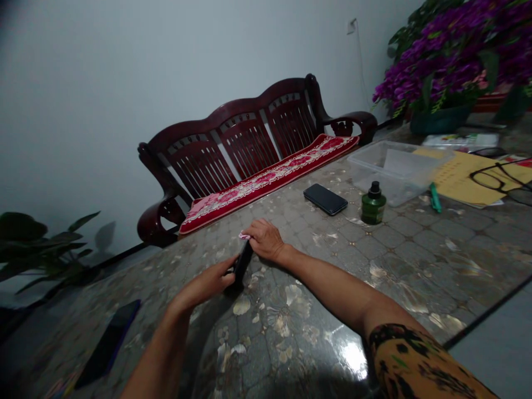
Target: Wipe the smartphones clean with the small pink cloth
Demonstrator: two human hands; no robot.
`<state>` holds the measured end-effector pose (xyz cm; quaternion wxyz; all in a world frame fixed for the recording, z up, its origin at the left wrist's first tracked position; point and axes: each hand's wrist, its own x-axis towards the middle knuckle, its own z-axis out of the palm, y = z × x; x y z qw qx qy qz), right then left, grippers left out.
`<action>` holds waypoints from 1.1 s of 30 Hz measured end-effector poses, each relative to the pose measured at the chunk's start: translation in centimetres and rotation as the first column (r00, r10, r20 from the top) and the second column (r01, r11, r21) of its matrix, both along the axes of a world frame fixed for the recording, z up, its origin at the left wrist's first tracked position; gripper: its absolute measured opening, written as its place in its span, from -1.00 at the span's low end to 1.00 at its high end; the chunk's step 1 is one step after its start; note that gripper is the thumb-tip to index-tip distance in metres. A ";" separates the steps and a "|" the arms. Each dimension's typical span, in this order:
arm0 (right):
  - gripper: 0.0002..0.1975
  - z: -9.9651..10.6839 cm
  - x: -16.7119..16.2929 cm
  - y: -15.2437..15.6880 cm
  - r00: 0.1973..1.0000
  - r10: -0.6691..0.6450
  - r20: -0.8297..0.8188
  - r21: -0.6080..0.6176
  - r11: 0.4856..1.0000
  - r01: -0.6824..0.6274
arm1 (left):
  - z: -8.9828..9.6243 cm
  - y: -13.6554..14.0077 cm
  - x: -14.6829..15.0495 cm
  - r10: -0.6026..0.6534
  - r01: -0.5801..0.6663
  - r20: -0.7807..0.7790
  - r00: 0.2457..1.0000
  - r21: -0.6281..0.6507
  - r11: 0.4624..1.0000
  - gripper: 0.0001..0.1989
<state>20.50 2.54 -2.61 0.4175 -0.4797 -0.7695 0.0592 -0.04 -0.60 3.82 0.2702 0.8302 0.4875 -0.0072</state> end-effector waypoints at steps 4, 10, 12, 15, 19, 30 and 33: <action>-0.72 -0.3 -0.3 -0.2 0.993 0.116 -0.004 0.052 0.992 -0.115 | 0.1 0.3 -0.8 -0.064 0.069 0.087 0.994 -0.054 0.996 -0.34; -0.69 -0.3 -0.5 0.0 0.996 0.092 0.014 0.019 0.996 -0.092 | 0.3 0.4 -0.9 -0.033 0.043 0.126 0.992 -0.082 0.996 -0.32; -0.67 -0.2 -0.5 0.1 1.000 0.007 -0.008 -0.029 1.000 -0.008 | 0.4 0.4 -0.8 -0.024 0.035 0.130 0.991 -0.088 0.995 -0.32; -0.67 -0.1 -0.7 -0.1 1.000 0.004 0.000 -0.024 1.000 -0.004 | 0.8 0.3 -0.6 -0.015 0.026 0.119 0.993 -0.089 0.996 -0.32; -0.73 0.0 -1.4 -0.6 0.976 0.198 0.097 0.077 0.976 -0.205 | 1.2 0.2 -0.4 0.000 0.007 0.085 0.996 -0.081 0.997 -0.36; -0.64 -0.3 -1.7 1.4 0.952 -0.024 -0.305 -0.164 0.986 -0.028 | 1.0 0.8 -0.6 0.002 0.012 0.121 0.993 -0.115 0.993 -0.32; -0.68 -0.6 -2.3 2.0 0.879 -0.053 -0.474 -0.280 0.955 -0.094 | 1.2 0.6 -0.4 0.032 -0.025 0.067 0.997 -0.104 0.994 -0.30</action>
